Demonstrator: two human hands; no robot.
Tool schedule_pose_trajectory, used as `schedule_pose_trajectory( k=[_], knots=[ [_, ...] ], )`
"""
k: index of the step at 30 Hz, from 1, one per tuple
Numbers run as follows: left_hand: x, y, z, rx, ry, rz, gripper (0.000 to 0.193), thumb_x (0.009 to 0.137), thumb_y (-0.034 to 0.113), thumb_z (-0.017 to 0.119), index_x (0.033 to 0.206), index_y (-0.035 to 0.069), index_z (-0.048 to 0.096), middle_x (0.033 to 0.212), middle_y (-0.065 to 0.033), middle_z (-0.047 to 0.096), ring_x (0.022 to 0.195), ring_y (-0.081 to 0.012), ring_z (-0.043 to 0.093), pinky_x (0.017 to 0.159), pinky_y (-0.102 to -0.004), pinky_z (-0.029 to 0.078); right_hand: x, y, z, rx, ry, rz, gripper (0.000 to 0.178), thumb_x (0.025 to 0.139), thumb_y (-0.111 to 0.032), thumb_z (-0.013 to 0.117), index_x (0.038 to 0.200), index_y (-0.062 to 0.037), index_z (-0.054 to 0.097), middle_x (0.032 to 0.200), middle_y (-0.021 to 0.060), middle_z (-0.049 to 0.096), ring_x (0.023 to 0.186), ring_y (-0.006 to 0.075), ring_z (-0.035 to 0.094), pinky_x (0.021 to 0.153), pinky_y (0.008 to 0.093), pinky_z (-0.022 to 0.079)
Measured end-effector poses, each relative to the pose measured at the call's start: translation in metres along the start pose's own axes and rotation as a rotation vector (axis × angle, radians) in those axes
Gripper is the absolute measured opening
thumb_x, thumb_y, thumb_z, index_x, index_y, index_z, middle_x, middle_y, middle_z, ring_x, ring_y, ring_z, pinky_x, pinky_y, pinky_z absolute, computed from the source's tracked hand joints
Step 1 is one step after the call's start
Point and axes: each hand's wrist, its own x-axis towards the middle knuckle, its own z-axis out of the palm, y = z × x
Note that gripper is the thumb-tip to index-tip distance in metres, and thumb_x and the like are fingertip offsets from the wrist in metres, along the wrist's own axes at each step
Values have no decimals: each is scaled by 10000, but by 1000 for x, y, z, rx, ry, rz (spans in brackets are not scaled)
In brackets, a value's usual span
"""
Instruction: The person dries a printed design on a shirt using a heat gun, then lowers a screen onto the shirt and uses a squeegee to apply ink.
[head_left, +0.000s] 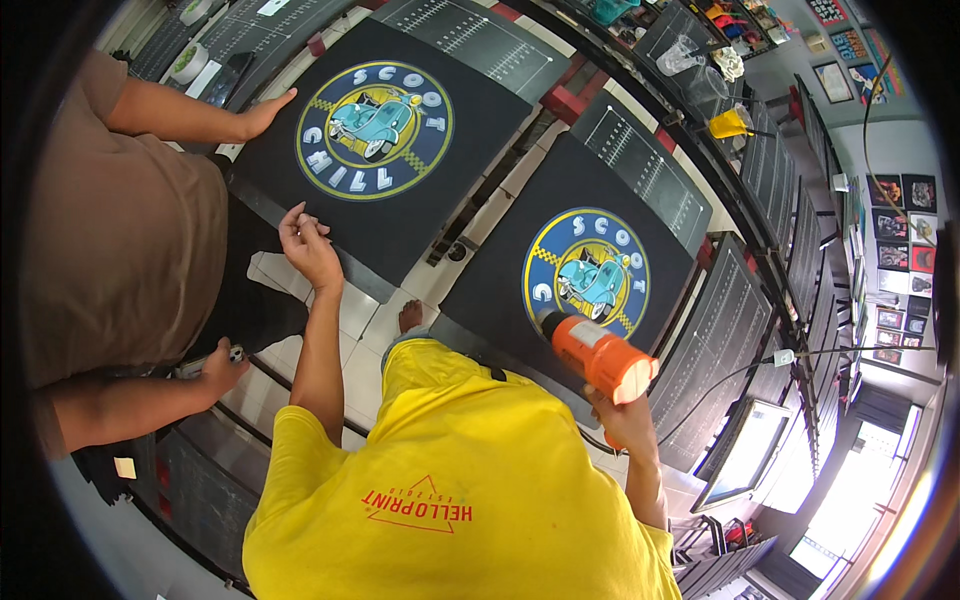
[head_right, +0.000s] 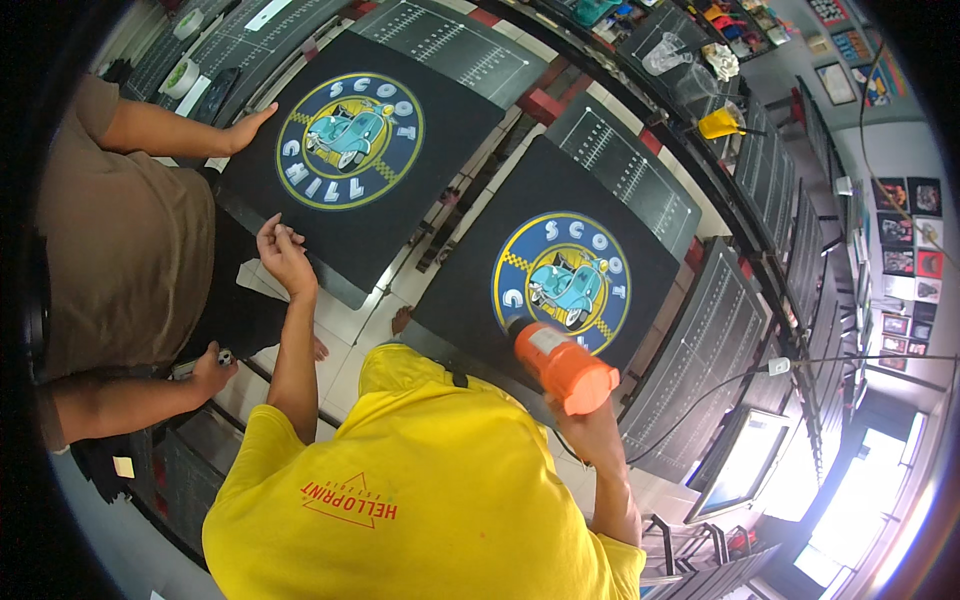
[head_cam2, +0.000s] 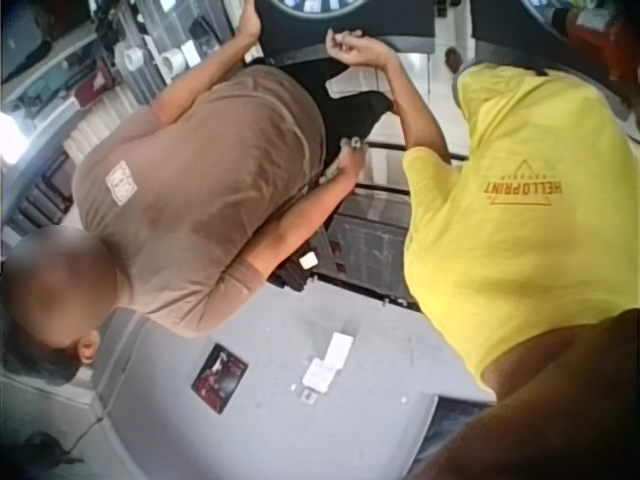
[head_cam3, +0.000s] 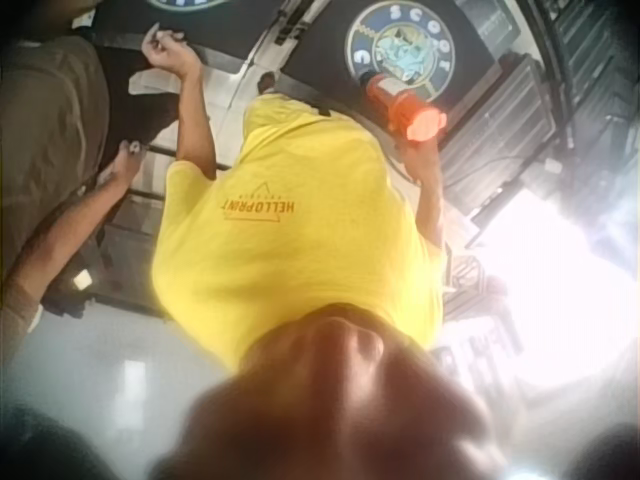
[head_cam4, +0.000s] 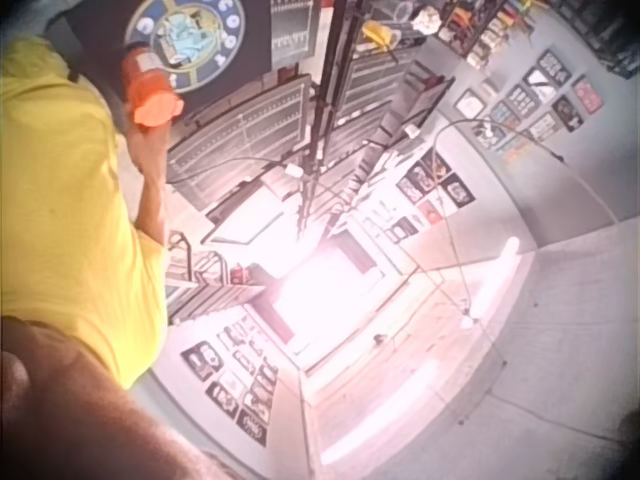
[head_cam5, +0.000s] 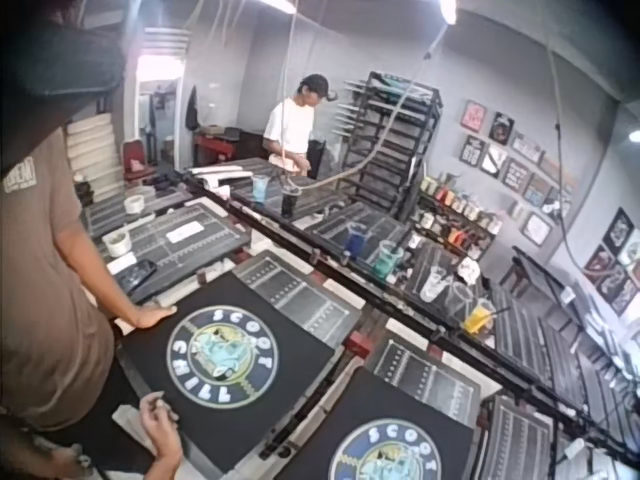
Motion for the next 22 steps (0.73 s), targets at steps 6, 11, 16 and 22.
schedule_pose_trajectory(
  k=[6,11,16,22],
  knots=[
    [0,0,0,2,-17,7,193,1009,115,507,1161,46,604,830,12,546,645,-48,531,513,-178,396,-1,-1,3,30,-12,-36,470,867,-119,735,1282,-7,545,1157,112,625,1036,246,620,914,363,492],
    [0,4,2,1,-21,16,188,1008,114,509,1157,48,602,825,12,546,644,-48,531,512,-176,397,-1,-14,0,130,52,271,456,862,-106,733,1272,-8,556,1161,114,633,1054,237,619,917,370,496],
    [0,3,0,26,-22,4,183,1018,117,504,1160,46,595,820,16,552,640,-47,527,516,-179,396,-8,1,-5,38,11,-3,428,888,-166,732,1245,-4,561,1001,66,637,825,166,620,739,329,519],
    [0,1,2,30,-22,10,193,1015,120,499,1162,40,596,821,13,548,646,-47,528,516,-176,390,-5,19,-11,61,108,80,494,878,-173,746,1292,1,540,1099,80,634,904,184,635,800,336,522]
  ],
)
